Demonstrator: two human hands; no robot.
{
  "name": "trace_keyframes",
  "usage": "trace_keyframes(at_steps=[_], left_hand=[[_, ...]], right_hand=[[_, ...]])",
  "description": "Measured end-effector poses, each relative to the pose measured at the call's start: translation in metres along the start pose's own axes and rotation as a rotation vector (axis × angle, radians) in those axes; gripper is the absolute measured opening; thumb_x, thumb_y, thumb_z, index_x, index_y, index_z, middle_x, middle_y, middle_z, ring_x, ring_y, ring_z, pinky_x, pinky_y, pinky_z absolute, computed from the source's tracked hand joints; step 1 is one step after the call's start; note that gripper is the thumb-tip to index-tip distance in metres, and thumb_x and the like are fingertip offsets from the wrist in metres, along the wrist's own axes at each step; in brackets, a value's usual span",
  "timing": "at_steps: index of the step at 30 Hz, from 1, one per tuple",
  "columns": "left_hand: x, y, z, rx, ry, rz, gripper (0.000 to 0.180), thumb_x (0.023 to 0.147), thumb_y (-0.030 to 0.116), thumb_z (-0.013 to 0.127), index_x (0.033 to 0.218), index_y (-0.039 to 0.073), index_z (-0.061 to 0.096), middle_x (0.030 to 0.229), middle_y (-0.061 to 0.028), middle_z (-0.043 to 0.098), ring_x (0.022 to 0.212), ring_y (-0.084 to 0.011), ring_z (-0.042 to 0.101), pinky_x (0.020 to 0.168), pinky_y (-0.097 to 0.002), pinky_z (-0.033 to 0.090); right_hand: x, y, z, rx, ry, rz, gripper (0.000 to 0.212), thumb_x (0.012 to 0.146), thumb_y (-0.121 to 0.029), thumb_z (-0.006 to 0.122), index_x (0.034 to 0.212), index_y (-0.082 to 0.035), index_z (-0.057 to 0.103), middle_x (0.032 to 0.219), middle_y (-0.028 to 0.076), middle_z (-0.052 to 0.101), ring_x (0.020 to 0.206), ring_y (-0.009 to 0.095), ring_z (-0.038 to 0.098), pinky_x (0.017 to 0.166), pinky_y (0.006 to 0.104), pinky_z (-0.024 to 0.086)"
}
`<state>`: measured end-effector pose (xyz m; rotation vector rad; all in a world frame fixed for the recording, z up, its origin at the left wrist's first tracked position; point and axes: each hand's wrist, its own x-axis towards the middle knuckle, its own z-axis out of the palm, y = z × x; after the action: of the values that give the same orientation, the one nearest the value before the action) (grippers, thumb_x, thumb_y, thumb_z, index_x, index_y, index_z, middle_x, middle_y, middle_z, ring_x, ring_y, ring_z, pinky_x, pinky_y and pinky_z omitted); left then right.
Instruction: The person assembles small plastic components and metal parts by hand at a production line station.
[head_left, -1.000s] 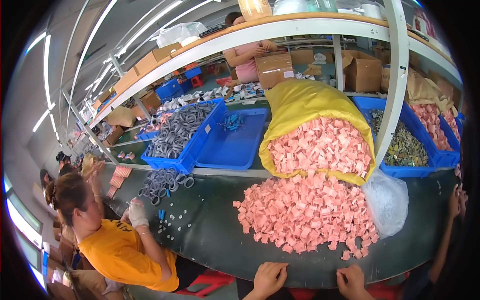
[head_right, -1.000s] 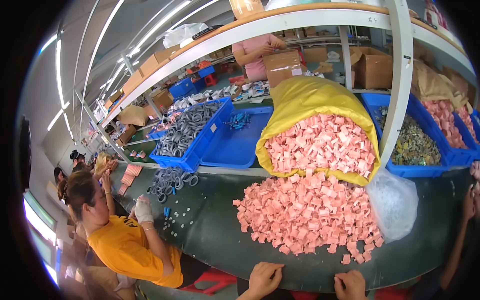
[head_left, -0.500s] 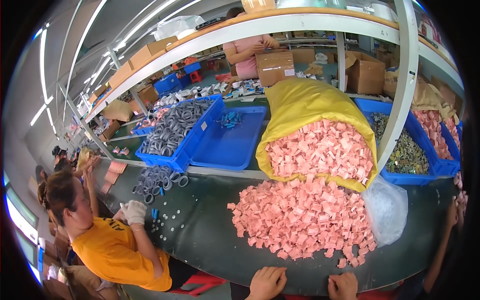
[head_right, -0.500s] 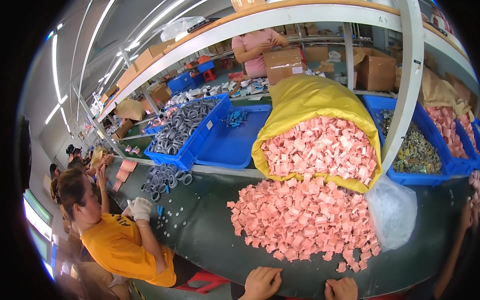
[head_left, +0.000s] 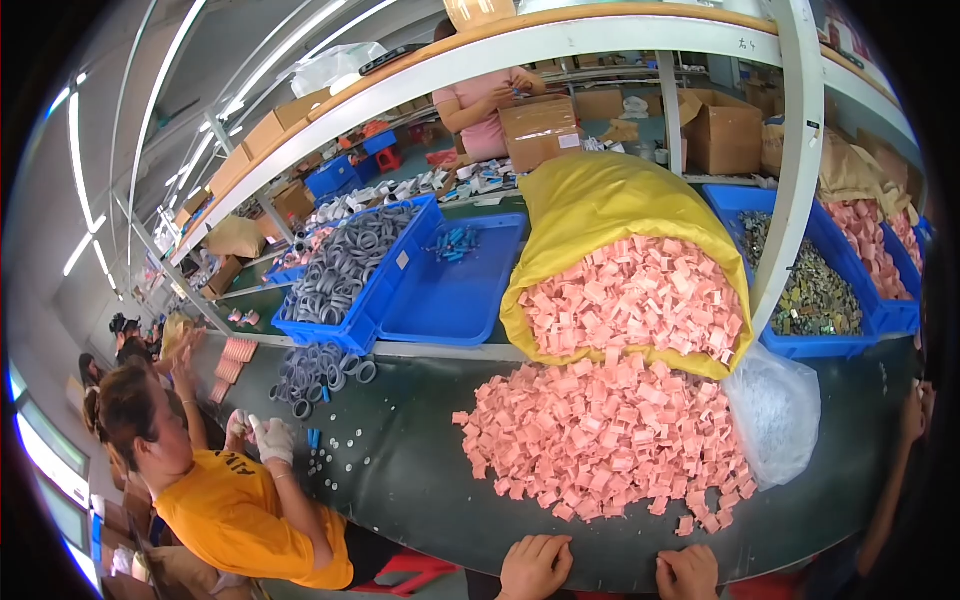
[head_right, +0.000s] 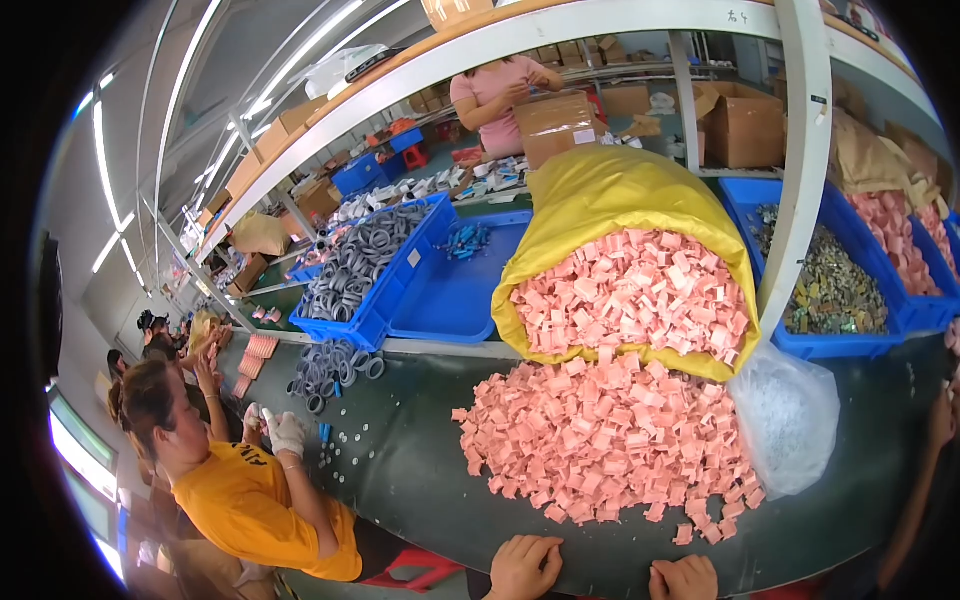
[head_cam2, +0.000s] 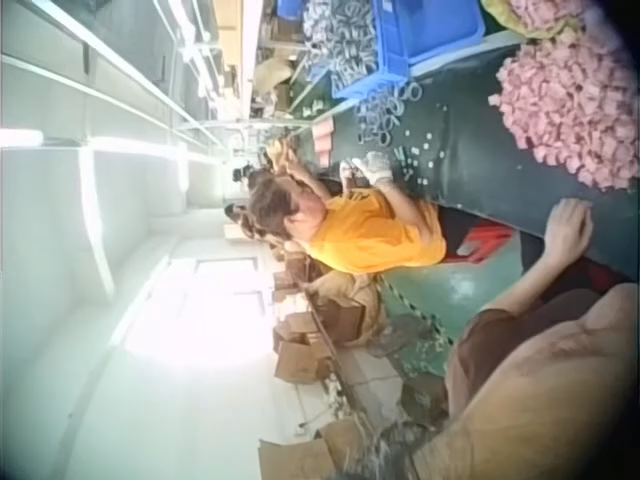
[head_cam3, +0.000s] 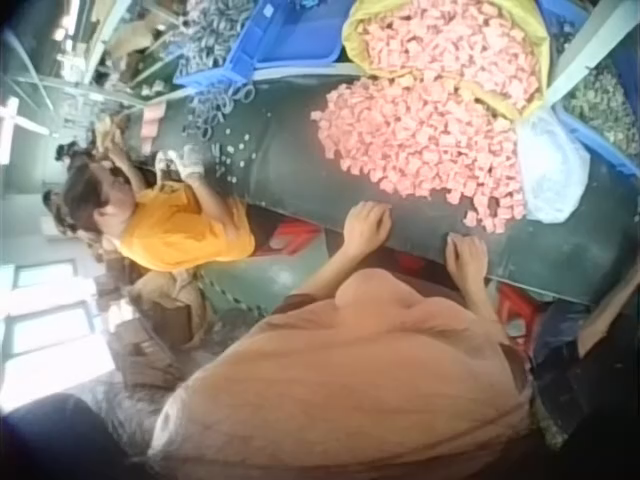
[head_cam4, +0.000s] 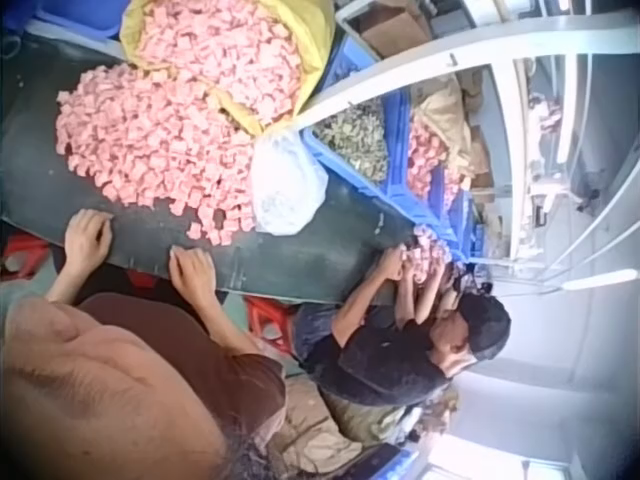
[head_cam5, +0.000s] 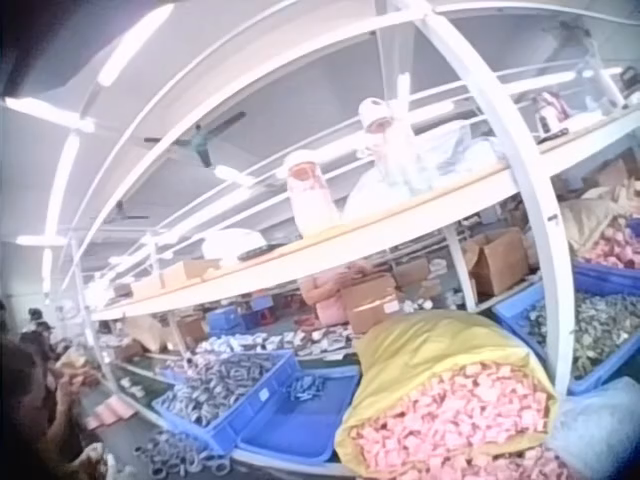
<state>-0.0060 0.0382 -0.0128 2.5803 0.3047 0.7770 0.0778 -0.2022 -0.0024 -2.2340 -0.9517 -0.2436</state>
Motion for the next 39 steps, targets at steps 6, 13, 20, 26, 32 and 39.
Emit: trace_keyframes(at_steps=[6,13,20,26,32,39], left_hand=[[0.0017,0.0015,-0.0019,-0.004,-0.011,-0.009,0.008,0.083,0.010,0.066,0.089,0.006,0.067,0.081,-0.0103,0.063,0.076,-0.0313,0.060,0.068,-0.0407,0.048],[-0.0027,-0.0010,-0.0002,0.001,-0.013,-0.002,0.008,0.082,0.010,0.066,0.089,0.007,0.067,0.083,-0.0109,0.063,0.076,-0.0320,0.060,0.069,-0.0417,0.048],[-0.0023,0.0003,-0.0013,0.002,-0.006,0.000,0.008,0.083,0.011,0.065,0.089,0.007,0.067,0.083,-0.0108,0.064,0.077,-0.0321,0.060,0.069,-0.0422,0.049],[-0.0008,0.0018,-0.0025,-0.001,-0.010,-0.006,0.007,0.084,0.012,0.065,0.089,0.008,0.067,0.082,-0.0108,0.063,0.077,-0.0323,0.060,0.069,-0.0425,0.048],[-0.0016,0.0013,-0.0007,0.001,-0.014,-0.014,0.006,0.084,0.012,0.065,0.089,0.008,0.066,0.082,-0.0111,0.063,0.076,-0.0325,0.060,0.068,-0.0427,0.048],[-0.0015,0.0021,-0.0006,0.005,-0.020,-0.015,0.007,0.084,0.013,0.064,0.089,0.008,0.066,0.082,-0.0114,0.063,0.076,-0.0328,0.060,0.068,-0.0431,0.048]], right_hand=[[0.0017,-0.0010,-0.0003,-0.019,0.008,0.002,0.010,0.086,-0.010,0.068,0.095,-0.008,0.065,0.079,0.011,0.062,0.073,0.031,0.059,0.067,0.0426,0.045],[0.0001,-0.0008,-0.0003,-0.008,0.016,0.000,0.010,0.086,-0.011,0.068,0.094,-0.008,0.065,0.081,0.012,0.062,0.074,0.033,0.059,0.068,0.0437,0.045],[-0.0018,-0.0010,0.0004,-0.004,-0.020,0.031,0.009,0.087,-0.013,0.066,0.094,-0.008,0.065,0.081,0.013,0.062,0.076,0.034,0.059,0.069,0.0451,0.045],[-0.0013,-0.0009,0.0004,-0.020,-0.024,0.024,0.009,0.087,-0.014,0.067,0.092,-0.008,0.065,0.080,0.013,0.061,0.076,0.034,0.059,0.069,0.0445,0.046],[-0.0006,-0.0014,-0.0003,-0.009,-0.011,0.028,0.009,0.087,-0.014,0.067,0.092,-0.008,0.064,0.081,0.012,0.062,0.075,0.033,0.059,0.069,0.0437,0.045],[0.0002,-0.0023,-0.0013,-0.006,0.019,0.006,0.009,0.087,-0.014,0.067,0.092,-0.007,0.064,0.081,0.012,0.062,0.075,0.032,0.059,0.069,0.0436,0.045]])
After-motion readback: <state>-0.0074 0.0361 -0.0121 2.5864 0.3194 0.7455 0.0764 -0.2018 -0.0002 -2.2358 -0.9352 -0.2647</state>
